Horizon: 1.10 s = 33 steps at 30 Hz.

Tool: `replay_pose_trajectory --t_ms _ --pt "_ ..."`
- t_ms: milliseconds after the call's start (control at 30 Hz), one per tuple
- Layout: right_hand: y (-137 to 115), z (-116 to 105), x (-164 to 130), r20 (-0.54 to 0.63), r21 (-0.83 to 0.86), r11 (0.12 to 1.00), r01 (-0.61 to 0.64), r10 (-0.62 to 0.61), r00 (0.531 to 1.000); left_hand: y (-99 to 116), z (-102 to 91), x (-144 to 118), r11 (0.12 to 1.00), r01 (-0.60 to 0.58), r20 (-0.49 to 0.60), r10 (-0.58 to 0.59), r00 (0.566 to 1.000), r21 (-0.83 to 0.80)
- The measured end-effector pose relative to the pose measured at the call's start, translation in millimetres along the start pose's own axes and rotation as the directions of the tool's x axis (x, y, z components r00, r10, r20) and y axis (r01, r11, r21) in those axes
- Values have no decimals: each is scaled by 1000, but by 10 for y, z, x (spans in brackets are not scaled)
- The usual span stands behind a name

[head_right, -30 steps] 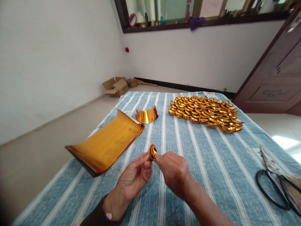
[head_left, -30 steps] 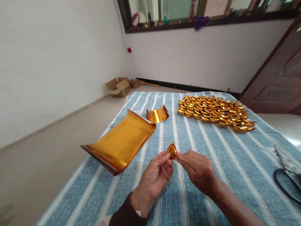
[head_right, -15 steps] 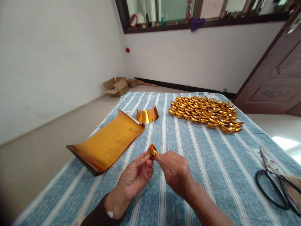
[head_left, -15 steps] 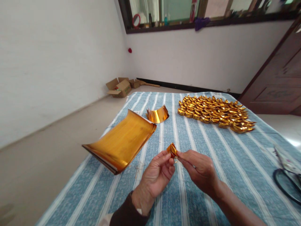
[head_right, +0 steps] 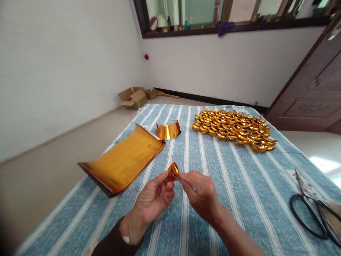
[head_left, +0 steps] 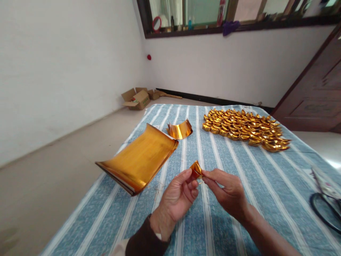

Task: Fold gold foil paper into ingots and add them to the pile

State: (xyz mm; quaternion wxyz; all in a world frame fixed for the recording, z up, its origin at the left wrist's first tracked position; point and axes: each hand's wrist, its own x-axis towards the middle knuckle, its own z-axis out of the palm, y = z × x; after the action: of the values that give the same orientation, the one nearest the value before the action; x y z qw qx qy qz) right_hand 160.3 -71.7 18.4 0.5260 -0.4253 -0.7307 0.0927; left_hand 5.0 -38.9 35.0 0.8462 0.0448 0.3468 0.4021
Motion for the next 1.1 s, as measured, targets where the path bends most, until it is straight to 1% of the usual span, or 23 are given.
replay_pose_trajectory --t_ms 200,333,400,500,567,667,800,967,1100 --pt "8 28 -26 17 -24 1000 20 -19 1000 10 -16 25 1000 17 4 -17 1000 -8" --pt "-3 -23 -7 33 -12 997 81 -80 996 40 -54 39 998 17 37 -19 999 65" --pt "3 -86 15 43 0 997 72 -72 996 56 -61 36 992 23 70 -32 997 123" --pt "32 -188 51 38 44 998 -38 37 999 60 -74 35 979 42 117 -66 991 200" --pt "56 -239 70 70 111 986 -126 118 990 47 -94 46 965 59 148 -99 984 255" --pt "75 -281 89 190 188 952 -241 206 960 23 -136 73 933 70 194 -146 970 353" --pt "73 -303 99 332 262 895 -361 268 904 12 -172 102 901 73 223 -183 957 427" --pt "80 -325 93 392 296 845 -446 318 863 13 -183 122 888 90 211 -204 956 450" --pt "76 -338 90 416 277 838 -470 336 845 11 -176 118 881 88 213 -208 955 466"
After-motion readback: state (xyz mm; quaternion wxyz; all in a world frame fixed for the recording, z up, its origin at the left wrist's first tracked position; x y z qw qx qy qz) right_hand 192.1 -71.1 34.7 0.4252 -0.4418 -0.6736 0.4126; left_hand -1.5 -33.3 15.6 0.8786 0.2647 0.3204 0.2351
